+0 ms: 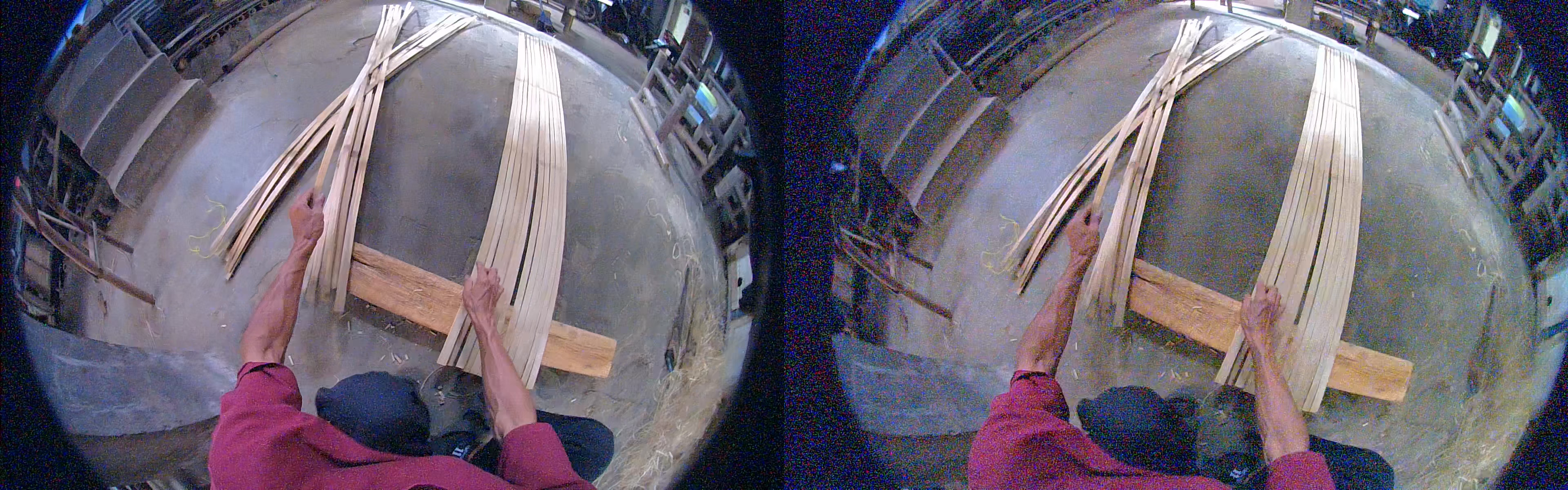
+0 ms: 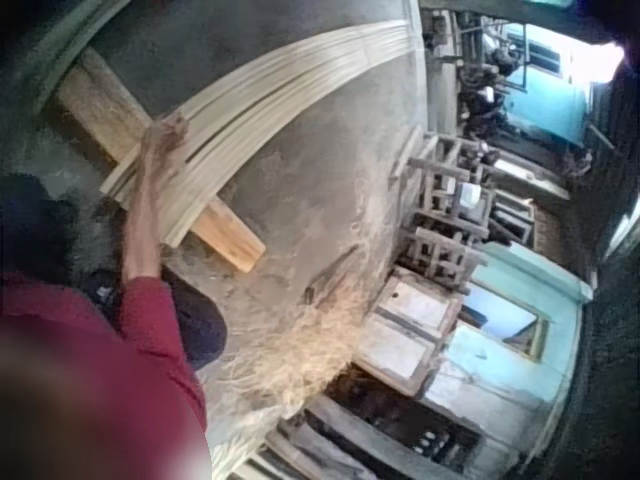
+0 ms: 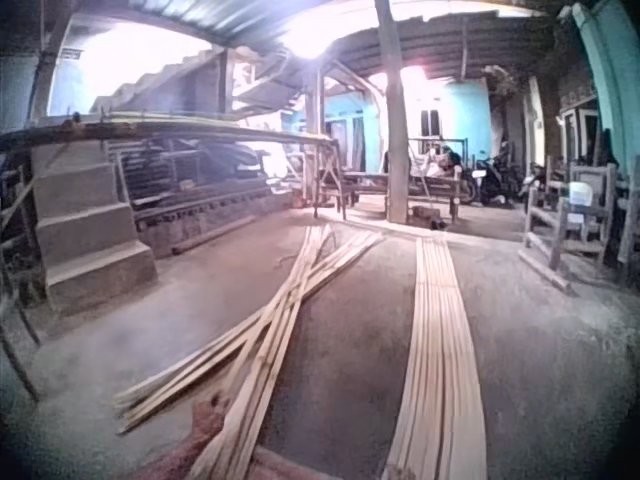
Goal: The person arranges thin wooden strips side by side on a wooden plank placed on the floor. They repeatedly adjust the alignment of the strips with both hands to form a neat, parallel layout.
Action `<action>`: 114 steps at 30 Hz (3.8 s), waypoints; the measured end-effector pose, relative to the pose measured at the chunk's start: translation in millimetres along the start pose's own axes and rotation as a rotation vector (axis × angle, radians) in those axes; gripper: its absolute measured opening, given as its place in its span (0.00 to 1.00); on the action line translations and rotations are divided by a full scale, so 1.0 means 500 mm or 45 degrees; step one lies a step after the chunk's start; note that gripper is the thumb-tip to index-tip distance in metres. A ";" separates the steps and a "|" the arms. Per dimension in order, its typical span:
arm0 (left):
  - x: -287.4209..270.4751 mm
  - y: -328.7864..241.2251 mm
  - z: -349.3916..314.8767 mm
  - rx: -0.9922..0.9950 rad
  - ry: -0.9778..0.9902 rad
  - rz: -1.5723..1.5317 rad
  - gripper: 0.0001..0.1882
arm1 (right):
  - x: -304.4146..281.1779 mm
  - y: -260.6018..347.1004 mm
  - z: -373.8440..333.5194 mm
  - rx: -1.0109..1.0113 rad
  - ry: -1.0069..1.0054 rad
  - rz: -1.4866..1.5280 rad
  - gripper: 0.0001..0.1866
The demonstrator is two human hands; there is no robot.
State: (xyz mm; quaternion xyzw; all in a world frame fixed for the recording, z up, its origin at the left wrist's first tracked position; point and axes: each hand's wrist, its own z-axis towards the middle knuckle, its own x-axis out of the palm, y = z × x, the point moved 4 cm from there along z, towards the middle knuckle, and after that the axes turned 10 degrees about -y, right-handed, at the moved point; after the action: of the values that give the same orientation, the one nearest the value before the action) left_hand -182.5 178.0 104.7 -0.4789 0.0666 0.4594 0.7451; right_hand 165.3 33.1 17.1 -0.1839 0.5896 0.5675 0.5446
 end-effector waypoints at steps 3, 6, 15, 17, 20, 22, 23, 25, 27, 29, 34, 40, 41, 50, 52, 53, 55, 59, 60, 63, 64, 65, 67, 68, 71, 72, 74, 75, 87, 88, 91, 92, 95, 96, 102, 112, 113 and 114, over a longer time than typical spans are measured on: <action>-0.016 -0.030 0.022 0.224 -0.171 -0.096 0.13 | 0.037 0.012 0.058 -0.047 -0.003 0.007 0.22; -0.025 -0.029 0.067 0.061 -0.054 -0.063 0.14 | 0.072 0.011 0.107 -0.154 -0.042 -0.135 0.23; -0.008 -0.024 0.156 0.060 0.187 0.185 0.14 | 0.159 -0.027 0.187 0.050 -0.103 -0.172 0.22; -0.022 -0.030 0.172 0.109 0.256 0.283 0.13 | 0.143 -0.027 0.187 0.162 -0.094 -0.109 0.21; -0.058 -0.020 0.177 -0.003 0.452 0.352 0.12 | 0.105 -0.008 0.191 0.262 -0.052 -0.132 0.21; -0.074 -0.013 0.194 0.139 0.348 0.279 0.12 | 0.098 0.019 0.206 0.435 -0.054 0.118 0.22; -0.079 0.002 0.196 0.145 0.320 0.262 0.12 | 0.105 0.037 0.222 0.451 0.016 0.246 0.27; -0.082 0.053 0.186 0.225 0.275 0.239 0.13 | 0.124 0.056 0.231 0.680 -0.051 0.370 0.25; -0.082 0.129 0.211 0.225 0.346 0.342 0.15 | 0.151 0.091 0.239 0.859 -0.199 0.561 0.20; -0.081 0.216 0.207 0.221 0.347 0.498 0.16 | 0.158 0.105 0.248 0.836 -0.159 0.598 0.19; -0.074 0.415 0.197 0.170 0.506 1.009 0.15 | 0.090 0.216 0.249 0.338 -0.452 0.800 0.19; -0.042 0.509 0.147 -0.021 0.207 0.902 0.15 | 0.087 0.333 0.236 0.176 -0.345 0.976 0.20; -0.037 0.511 0.141 -0.031 0.146 0.924 0.15 | 0.101 0.350 0.237 0.162 -0.324 0.988 0.18; -0.082 0.521 0.189 -0.144 -0.047 0.723 0.14 | 0.226 0.546 0.360 0.525 0.288 1.350 0.07; -0.075 0.532 0.198 -0.102 -0.007 0.732 0.14 | 0.243 0.566 0.365 0.678 0.324 1.369 0.06; -0.065 0.538 0.199 -0.079 0.010 0.749 0.14 | 0.242 0.566 0.361 0.498 0.423 1.241 0.06; -0.041 0.553 0.195 -0.064 0.113 0.811 0.15 | 0.266 0.553 0.313 0.638 0.649 1.465 0.08; -0.013 0.577 0.180 -0.451 0.298 0.711 0.19 | 0.293 0.466 0.182 0.484 0.838 1.329 0.15; -0.009 0.562 0.175 -0.458 0.267 0.726 0.19 | 0.299 0.444 0.148 0.466 0.800 1.357 0.17; -0.025 0.481 0.171 -0.416 0.029 0.849 0.24 | 0.284 0.394 0.102 -0.105 0.358 0.695 0.21; -0.032 0.439 0.168 -0.302 -0.024 0.732 0.24 | 0.276 0.377 0.093 -0.149 0.267 0.491 0.22; -0.038 0.391 0.164 -0.173 -0.081 0.607 0.24 | 0.259 0.345 0.092 -0.117 0.201 0.379 0.24; -0.029 0.279 0.131 0.076 -0.123 0.236 0.23 | 0.182 0.244 0.121 -0.192 -0.159 0.121 0.26; -0.016 0.227 0.101 0.122 -0.003 0.117 0.22 | 0.149 0.174 0.129 -0.039 -0.191 -0.069 0.26; 0.032 0.073 -0.041 0.095 0.416 -0.332 0.18 | 0.077 0.034 0.122 -0.131 -0.467 -0.608 0.25; 0.057 0.022 -0.102 0.109 0.714 -0.504 0.17 | 0.073 0.006 0.119 -0.166 -0.470 -0.802 0.25; 0.111 -0.067 -0.228 -0.009 1.278 -0.773 0.19 | 0.079 -0.052 0.136 0.204 -0.190 -0.320 0.18; 0.123 -0.103 -0.274 0.209 1.319 -0.762 0.22 | 0.075 -0.044 0.137 0.177 -0.250 -0.265 0.16; 0.103 -0.073 -0.042 -0.428 0.556 -0.819 0.14 | 0.027 0.127 0.213 -0.004 -0.294 0.403 0.18; 0.070 -0.053 0.038 -0.244 0.402 -0.713 0.16 | 0.032 0.078 0.219 0.169 -0.241 0.242 0.19; -0.017 0.049 0.221 -0.134 0.275 -0.269 0.18 | 0.043 -0.044 0.172 0.339 -0.152 -0.307 0.23; -0.038 0.078 0.248 -0.023 0.219 -0.346 0.18 | 0.044 -0.072 0.142 0.387 -0.168 -0.482 0.23; -0.080 0.207 0.263 -0.002 0.296 0.063 0.17 | 0.052 -0.119 0.121 0.379 -0.068 -0.358 0.23; -0.088 0.250 0.256 -0.071 0.310 0.061 0.18 | 0.052 -0.115 0.113 0.241 -0.105 -0.455 0.22; -0.090 0.401 0.189 -0.125 0.464 0.267 0.19 | 0.071 -0.094 0.116 -0.021 -0.079 -0.451 0.21; -0.164 0.418 0.283 -0.145 0.299 0.337 0.19 | 0.097 -0.095 0.137 0.153 -0.279 -0.169 0.19; -0.169 0.430 0.272 -0.102 0.357 0.455 0.19 | 0.098 -0.086 0.139 0.251 -0.268 -0.069 0.21; -0.171 0.443 0.260 -0.057 0.418 0.575 0.20 | 0.097 -0.072 0.140 0.350 -0.265 0.029 0.22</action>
State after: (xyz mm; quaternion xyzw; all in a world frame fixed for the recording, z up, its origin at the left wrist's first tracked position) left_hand -441.3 252.1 75.8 -0.5364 0.2811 0.5315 0.5923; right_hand 209.2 102.9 -24.5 -0.0413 0.6041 0.5036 0.6162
